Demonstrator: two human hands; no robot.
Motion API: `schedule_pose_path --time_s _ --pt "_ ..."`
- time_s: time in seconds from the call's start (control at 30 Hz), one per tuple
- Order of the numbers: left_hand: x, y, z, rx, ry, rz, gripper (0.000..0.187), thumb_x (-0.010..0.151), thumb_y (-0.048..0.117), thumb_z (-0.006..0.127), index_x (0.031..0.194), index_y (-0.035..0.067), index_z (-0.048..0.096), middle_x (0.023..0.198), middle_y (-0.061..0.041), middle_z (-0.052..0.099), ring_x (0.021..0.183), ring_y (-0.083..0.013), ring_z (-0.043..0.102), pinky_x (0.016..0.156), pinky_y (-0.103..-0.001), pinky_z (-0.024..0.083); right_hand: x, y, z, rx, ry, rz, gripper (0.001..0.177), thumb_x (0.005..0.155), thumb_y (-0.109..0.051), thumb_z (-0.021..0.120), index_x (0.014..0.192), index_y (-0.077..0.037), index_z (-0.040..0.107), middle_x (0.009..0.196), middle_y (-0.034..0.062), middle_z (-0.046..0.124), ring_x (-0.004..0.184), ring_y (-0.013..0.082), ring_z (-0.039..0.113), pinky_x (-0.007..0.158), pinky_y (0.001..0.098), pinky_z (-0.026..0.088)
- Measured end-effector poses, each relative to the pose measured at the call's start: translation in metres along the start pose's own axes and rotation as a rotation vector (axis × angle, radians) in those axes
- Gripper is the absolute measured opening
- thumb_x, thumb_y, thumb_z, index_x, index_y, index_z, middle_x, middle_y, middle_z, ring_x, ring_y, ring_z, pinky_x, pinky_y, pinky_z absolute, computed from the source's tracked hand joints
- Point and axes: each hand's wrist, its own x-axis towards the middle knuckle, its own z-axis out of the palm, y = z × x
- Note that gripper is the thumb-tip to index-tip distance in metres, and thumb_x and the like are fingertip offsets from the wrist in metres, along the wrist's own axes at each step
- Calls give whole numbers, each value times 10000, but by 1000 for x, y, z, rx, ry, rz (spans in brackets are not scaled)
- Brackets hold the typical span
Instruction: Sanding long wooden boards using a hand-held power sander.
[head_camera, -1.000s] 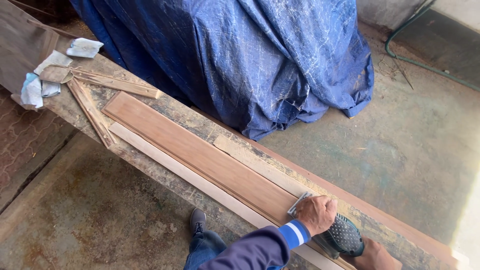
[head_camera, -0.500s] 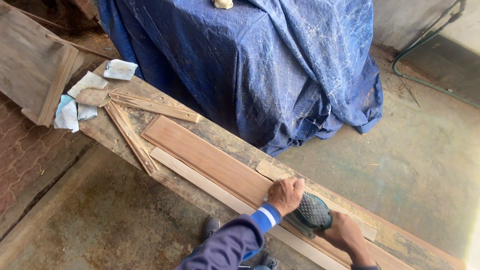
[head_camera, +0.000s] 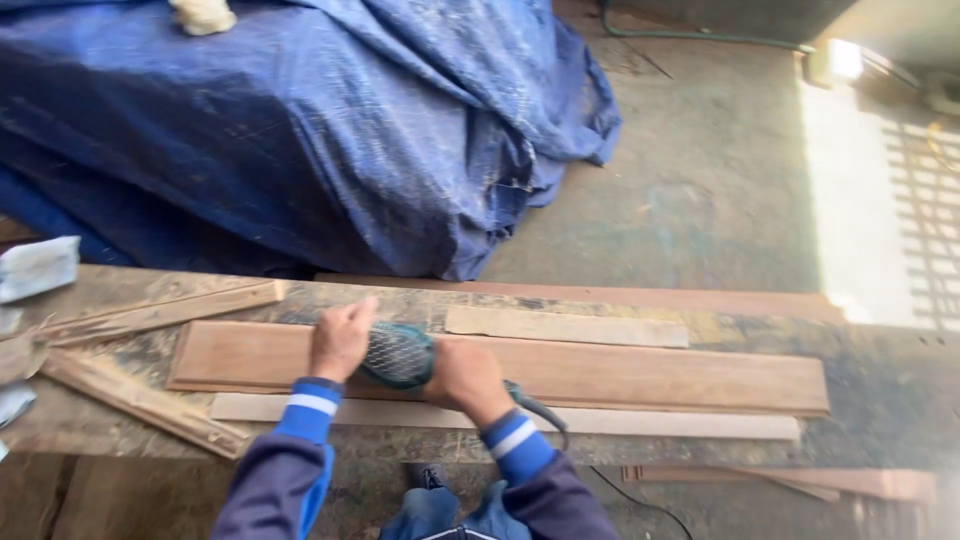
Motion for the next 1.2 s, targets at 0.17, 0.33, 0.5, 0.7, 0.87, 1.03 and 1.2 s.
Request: schedule_pose_path --time_s 0.17,0.33,0.5,0.7,0.87,1.03,1.2 --pt "11 -28 6 19 16 84 504 961 474 529 866 43 772 820 -224 727 816 -379 735 751 -443 540 -3 -3 4 34 -6 46 217 725 -168 666 889 -40 730 871 238 726 834 416 732 756 493 597" --pt "1 4 33 15 -15 28 516 986 463 515 827 39 763 719 -226 710 728 -364 722 727 -450 537 -14 25 -17 44 -17 44 224 704 -145 660 891 -41 729 872 231 725 845 414 726 756 496 590" --pt "-8 28 94 -41 18 238 493 1005 410 494 733 66 719 684 -124 677 644 -272 654 644 -422 514 -35 73 -43 16 -59 109 276 712 -220 716 928 -49 716 872 236 729 855 406 726 786 487 586" --pt "-32 84 178 -59 -127 207 545 1028 366 430 609 44 563 568 -206 583 521 -364 576 529 -487 452 -65 145 -80 31 -194 327 453 710 -375 772 1065 -97 721 922 160 773 858 325 780 808 439 616" --pt "-59 137 223 -77 -193 244 462 1001 336 401 692 75 627 673 -197 654 628 -381 663 617 -496 518 -90 202 -100 -27 -159 369 489 683 -402 829 1083 -135 742 980 185 764 943 360 744 854 460 585" --pt "-74 158 245 -99 -157 291 393 978 333 463 771 72 671 811 -223 684 800 -463 669 733 -529 537 -100 235 -109 -4 -165 369 466 642 -343 837 1056 -149 750 941 164 781 937 352 750 832 456 590" --pt "-78 144 230 -138 -138 357 369 986 294 452 782 53 642 820 -217 693 812 -453 668 735 -527 522 -100 212 -109 -20 -139 308 503 657 -355 850 1119 -193 734 932 169 771 924 374 738 821 473 583"
